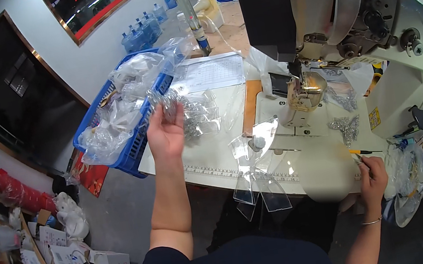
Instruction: The person assembles small silver decorative pieces by hand, using pliers to manipulate and secure components. They repeatedly pick up items from a plastic bag, adjust them, and place them on the sewing machine table, occasionally using the machine's surface as a workspace.
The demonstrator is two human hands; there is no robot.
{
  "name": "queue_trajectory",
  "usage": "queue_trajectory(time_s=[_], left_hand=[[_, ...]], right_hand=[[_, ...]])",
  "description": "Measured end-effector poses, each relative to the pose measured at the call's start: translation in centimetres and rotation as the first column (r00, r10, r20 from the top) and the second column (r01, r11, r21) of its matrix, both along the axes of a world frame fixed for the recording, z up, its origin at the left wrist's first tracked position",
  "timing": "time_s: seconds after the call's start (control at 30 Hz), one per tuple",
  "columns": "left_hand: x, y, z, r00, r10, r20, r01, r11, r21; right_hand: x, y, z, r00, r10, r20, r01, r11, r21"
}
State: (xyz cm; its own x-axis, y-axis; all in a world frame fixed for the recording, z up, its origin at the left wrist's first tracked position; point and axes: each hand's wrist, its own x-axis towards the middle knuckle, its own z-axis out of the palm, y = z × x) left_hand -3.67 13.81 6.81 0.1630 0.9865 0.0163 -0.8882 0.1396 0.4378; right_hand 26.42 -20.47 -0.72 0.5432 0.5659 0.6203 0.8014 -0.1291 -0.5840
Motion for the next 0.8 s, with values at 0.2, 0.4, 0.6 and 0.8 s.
queue_trajectory(time_s=[0.2,0.4,0.6,0.8], left_hand=[[-1.9,5.6,-3.4,0.993,0.098,-0.065,-0.108,0.978,-0.177],[-1.8,4.6,-4.8,0.94,0.185,-0.285,-0.226,0.967,-0.115],[-1.4,5.4,-4.2,0.946,0.168,-0.278,-0.233,0.948,-0.219],[-1.2,2.8,-5.2,0.853,-0.04,-0.521,-0.131,0.949,-0.287]], right_hand=[[1.6,-1.1,-0.9,0.994,-0.107,0.032,0.108,0.994,-0.033],[3.0,-1.9,-1.9,0.97,-0.237,0.054,0.241,0.965,-0.104],[3.8,-1.9,-2.8,0.934,-0.316,0.169,0.348,0.91,-0.224],[2.9,-0.5,-2.1,0.761,-0.346,0.548,0.475,0.873,-0.109]])
